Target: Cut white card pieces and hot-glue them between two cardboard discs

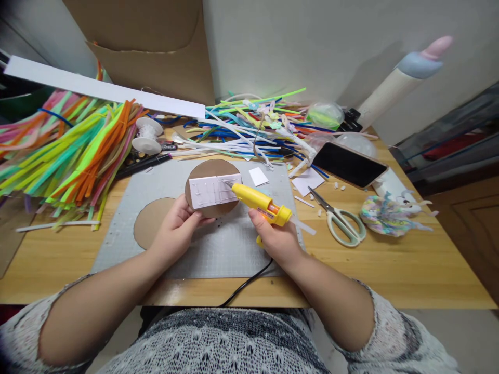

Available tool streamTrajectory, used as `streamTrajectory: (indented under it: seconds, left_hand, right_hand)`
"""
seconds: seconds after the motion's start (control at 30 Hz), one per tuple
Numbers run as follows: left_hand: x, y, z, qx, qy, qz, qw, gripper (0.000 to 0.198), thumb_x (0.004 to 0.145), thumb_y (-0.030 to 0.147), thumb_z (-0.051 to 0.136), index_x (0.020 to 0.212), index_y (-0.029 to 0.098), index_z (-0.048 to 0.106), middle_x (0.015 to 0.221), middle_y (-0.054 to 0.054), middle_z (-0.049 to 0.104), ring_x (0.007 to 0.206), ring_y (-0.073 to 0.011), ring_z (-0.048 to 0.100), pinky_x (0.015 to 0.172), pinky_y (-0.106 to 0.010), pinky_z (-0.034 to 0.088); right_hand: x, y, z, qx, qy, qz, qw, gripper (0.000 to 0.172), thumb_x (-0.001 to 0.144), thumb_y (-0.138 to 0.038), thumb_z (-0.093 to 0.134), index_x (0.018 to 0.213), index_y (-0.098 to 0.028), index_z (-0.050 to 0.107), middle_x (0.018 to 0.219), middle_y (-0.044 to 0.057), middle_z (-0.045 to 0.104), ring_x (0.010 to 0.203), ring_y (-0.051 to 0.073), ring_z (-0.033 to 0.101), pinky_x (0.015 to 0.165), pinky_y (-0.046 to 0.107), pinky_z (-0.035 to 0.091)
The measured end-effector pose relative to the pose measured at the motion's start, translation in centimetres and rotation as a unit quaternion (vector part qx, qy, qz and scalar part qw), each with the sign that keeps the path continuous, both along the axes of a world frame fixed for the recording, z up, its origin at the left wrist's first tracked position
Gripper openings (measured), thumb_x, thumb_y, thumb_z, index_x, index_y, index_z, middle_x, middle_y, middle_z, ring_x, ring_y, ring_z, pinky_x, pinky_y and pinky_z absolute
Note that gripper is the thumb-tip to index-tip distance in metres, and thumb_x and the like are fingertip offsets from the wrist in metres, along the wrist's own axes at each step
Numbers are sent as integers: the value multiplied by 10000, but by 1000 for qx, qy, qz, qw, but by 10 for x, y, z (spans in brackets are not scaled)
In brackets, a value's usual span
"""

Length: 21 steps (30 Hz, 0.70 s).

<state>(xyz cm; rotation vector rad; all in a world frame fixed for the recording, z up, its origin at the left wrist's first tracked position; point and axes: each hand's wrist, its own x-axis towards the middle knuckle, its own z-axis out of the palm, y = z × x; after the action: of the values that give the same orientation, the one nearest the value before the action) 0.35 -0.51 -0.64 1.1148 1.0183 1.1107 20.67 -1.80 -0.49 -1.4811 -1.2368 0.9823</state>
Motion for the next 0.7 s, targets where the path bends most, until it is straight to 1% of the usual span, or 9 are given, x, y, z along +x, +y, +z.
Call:
streamTrajectory:
  seconds: [0.13, 0.27, 0.4, 0.57, 0.63, 0.7]
  left_hand:
    - [-2, 3, 3, -2, -11, 46, 999, 323, 797, 147, 529, 1112, 203, 481, 1162, -65, 614, 1014, -178, 609, 782, -294, 564]
    - [-2, 6, 3, 6, -21, 82, 996, 334, 788, 130, 525, 1112, 202, 490, 1157, -61, 621, 992, -164, 617, 772, -278, 569]
    - [-2, 6, 2, 8, -23, 82, 996, 352, 793, 130, 518, 1136, 206, 486, 1170, -61, 618, 997, -163, 620, 781, -282, 570]
    - [-3, 5, 2, 18, -12, 86, 996, 336, 800, 142, 520, 1129, 202, 481, 1179, -62, 611, 994, -161, 621, 788, -282, 567]
    - [-3, 6, 1, 29, -15, 92, 995, 330, 804, 147, 521, 1127, 201, 479, 1185, -61, 605, 1004, -161, 615, 803, -286, 563]
    - [-4, 6, 2, 29, -16, 96, 995, 326, 808, 151, 519, 1127, 200, 476, 1185, -62, 602, 1014, -163, 611, 812, -291, 559]
  right_hand:
    - [0, -4, -1, -24, -16, 0, 1000, 384, 685, -551, 673, 752, -173, 669, 607, 3, 569, 525, 119, 520, 494, 253, 449]
    - [-2, -6, -3, -37, -25, 9, 999, 418, 670, -578, 666, 781, -176, 690, 645, 20, 606, 567, 142, 564, 532, 277, 480]
    - [-5, -5, -1, -49, -36, 41, 997, 438, 692, -585, 637, 822, -170, 695, 662, 31, 621, 580, 154, 577, 536, 283, 487]
    - [-3, -3, 3, -74, -69, 69, 992, 428, 718, -576, 612, 829, -171, 695, 698, 43, 647, 657, 180, 611, 616, 312, 511]
    - [-2, -3, 2, -76, -60, 71, 993, 416, 720, -571, 617, 810, -172, 692, 727, 50, 664, 697, 191, 625, 662, 333, 522]
    - [-1, -3, 0, -55, -27, 60, 996, 391, 716, -555, 637, 809, -178, 684, 774, 54, 679, 743, 200, 637, 692, 342, 529]
